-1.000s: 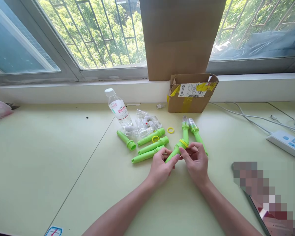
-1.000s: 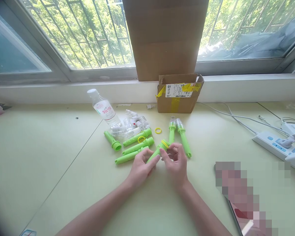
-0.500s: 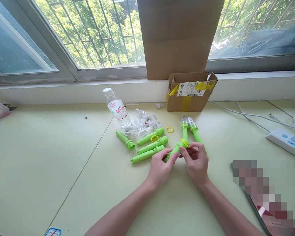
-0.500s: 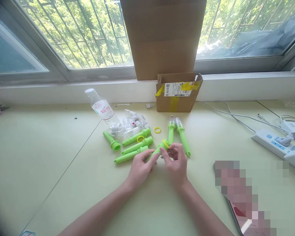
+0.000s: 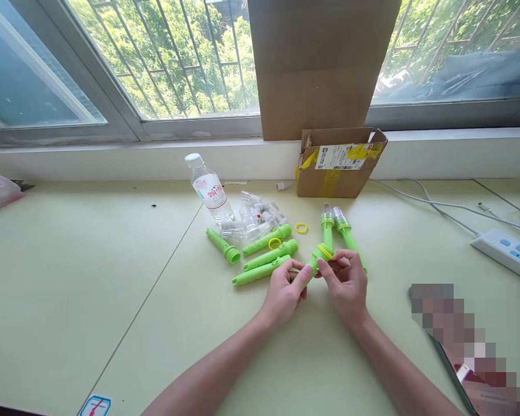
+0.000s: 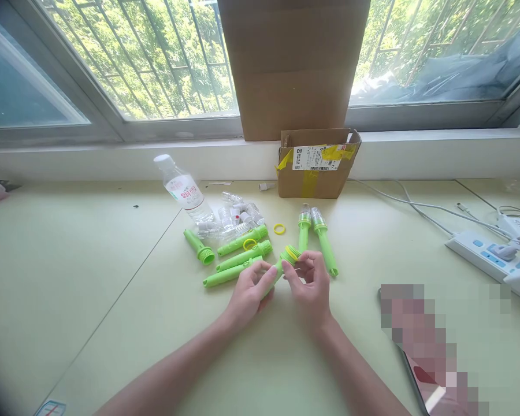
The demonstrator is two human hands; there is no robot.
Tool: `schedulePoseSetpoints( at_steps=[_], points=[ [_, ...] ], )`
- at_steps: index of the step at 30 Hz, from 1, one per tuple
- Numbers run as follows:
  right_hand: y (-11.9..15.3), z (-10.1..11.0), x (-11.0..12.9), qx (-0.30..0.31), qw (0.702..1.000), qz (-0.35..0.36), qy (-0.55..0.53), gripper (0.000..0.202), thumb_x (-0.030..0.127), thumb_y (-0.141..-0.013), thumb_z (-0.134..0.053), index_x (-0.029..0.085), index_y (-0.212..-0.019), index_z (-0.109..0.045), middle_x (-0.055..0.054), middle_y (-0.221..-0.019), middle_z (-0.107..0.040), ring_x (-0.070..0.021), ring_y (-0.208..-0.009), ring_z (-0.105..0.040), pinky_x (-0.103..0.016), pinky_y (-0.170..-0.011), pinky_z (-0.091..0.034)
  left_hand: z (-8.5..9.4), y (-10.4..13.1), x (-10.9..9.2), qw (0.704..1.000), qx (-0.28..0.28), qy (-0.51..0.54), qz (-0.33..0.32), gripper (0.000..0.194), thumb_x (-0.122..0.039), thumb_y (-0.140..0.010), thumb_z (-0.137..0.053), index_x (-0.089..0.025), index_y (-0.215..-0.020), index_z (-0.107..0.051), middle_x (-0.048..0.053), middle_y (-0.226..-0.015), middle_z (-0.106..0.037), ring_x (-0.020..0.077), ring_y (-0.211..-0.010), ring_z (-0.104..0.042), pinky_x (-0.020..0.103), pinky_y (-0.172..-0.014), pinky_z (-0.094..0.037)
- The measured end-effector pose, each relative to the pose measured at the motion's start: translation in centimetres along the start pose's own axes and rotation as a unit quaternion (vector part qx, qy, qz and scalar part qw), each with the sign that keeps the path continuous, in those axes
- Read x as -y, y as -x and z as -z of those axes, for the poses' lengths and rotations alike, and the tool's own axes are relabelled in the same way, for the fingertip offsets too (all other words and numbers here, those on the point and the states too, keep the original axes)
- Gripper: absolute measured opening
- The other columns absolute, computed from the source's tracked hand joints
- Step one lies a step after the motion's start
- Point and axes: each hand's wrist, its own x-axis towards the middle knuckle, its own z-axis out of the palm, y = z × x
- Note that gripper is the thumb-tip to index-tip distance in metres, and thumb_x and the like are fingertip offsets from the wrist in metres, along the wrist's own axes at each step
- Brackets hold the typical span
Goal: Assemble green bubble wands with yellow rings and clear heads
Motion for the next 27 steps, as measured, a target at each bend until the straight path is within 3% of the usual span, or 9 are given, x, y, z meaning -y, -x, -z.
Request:
schedulePoseSetpoints(
  at_steps=[5, 10, 12, 14, 20, 27],
  points=[
    [0.09, -0.03, 0.16, -0.007, 1.000, -0.003, 0.010, 0.026, 0.026, -0.079, -0.072, 0.024, -0.087, -0.047, 0.003, -0.073, -0.067, -0.0136, -0.059, -0.066, -0.027, -0.055, -0.057, -0.08, 0.10, 0.05, 1.000, 0.007, -0.012, -0.004, 0.034, -0.053, -0.085, -0.054, -0.020, -0.086, -0.048, -0.007, -0.051, -0.049, 0.0050, -0.032, -0.033, 0.019, -0.034, -0.025],
    [0.04, -0.04, 0.13, -0.011, 1.000, -0.001, 0.013, 0.025, 0.026, -0.079, -0.071, 0.023, -0.086, -0.048, 0.002, -0.071, -0.068, -0.0133, -0.057, -0.065, -0.025, -0.053, -0.055, -0.60, 0.09, 0.69, 0.990, -0.075, -0.068, -0.093, 0.031, -0.043, -0.076, -0.070, -0.019, -0.085, -0.052, -0.002, -0.070, -0.059, 0.0093, -0.057, -0.051, 0.021, -0.054, -0.041],
    [0.04, -0.05, 0.06, -0.011, 1.000, -0.001, 0.006, 0.025, 0.026, -0.079, -0.071, 0.023, -0.086, -0.048, 0.001, -0.072, -0.068, -0.0137, -0.058, -0.066, -0.026, -0.054, -0.055, -0.59, -0.07, 0.82, 0.982, -0.104, -0.094, -0.127, 0.029, -0.041, -0.075, -0.071, -0.017, -0.076, -0.055, -0.001, -0.072, -0.059, 0.0114, -0.067, -0.053, 0.023, -0.063, -0.042],
    [0.03, -0.03, 0.00, -0.011, 1.000, 0.003, 0.000, 0.025, 0.025, -0.079, -0.072, 0.023, -0.086, -0.048, 0.002, -0.072, -0.068, -0.0136, -0.059, -0.066, -0.025, -0.055, -0.055, -0.45, -0.23, 0.84, 0.980, -0.113, -0.098, -0.131, 0.030, -0.042, -0.074, -0.072, -0.016, -0.072, -0.057, -0.002, -0.068, -0.056, 0.0111, -0.065, -0.052, 0.023, -0.061, -0.041],
    [-0.09, 0.12, 0.02, 0.000, 1.000, 0.011, 0.006, 0.021, 0.025, -0.081, -0.069, 0.022, -0.088, -0.050, 0.003, -0.070, -0.066, -0.0131, -0.056, -0.065, -0.027, -0.055, -0.056, -0.07, -0.41, 0.81, 0.997, -0.054, -0.029, -0.048, 0.035, -0.049, -0.074, -0.070, -0.016, -0.073, -0.055, -0.005, -0.056, -0.050, 0.0068, -0.040, -0.041, 0.020, -0.035, -0.032],
    [-0.06, 0.07, 0.26, 0.005, 1.000, 0.012, 0.010, 0.021, 0.026, -0.082, -0.068, 0.023, -0.088, -0.048, 0.002, -0.072, -0.066, -0.0142, -0.060, -0.066, -0.027, -0.054, -0.057, 0.19, -0.44, 0.71, 0.998, -0.007, -0.012, -0.055, 0.034, -0.047, -0.080, -0.064, -0.013, -0.077, -0.061, 0.001, -0.063, -0.059, 0.0087, -0.041, -0.051, 0.021, -0.037, -0.037]
  ],
)
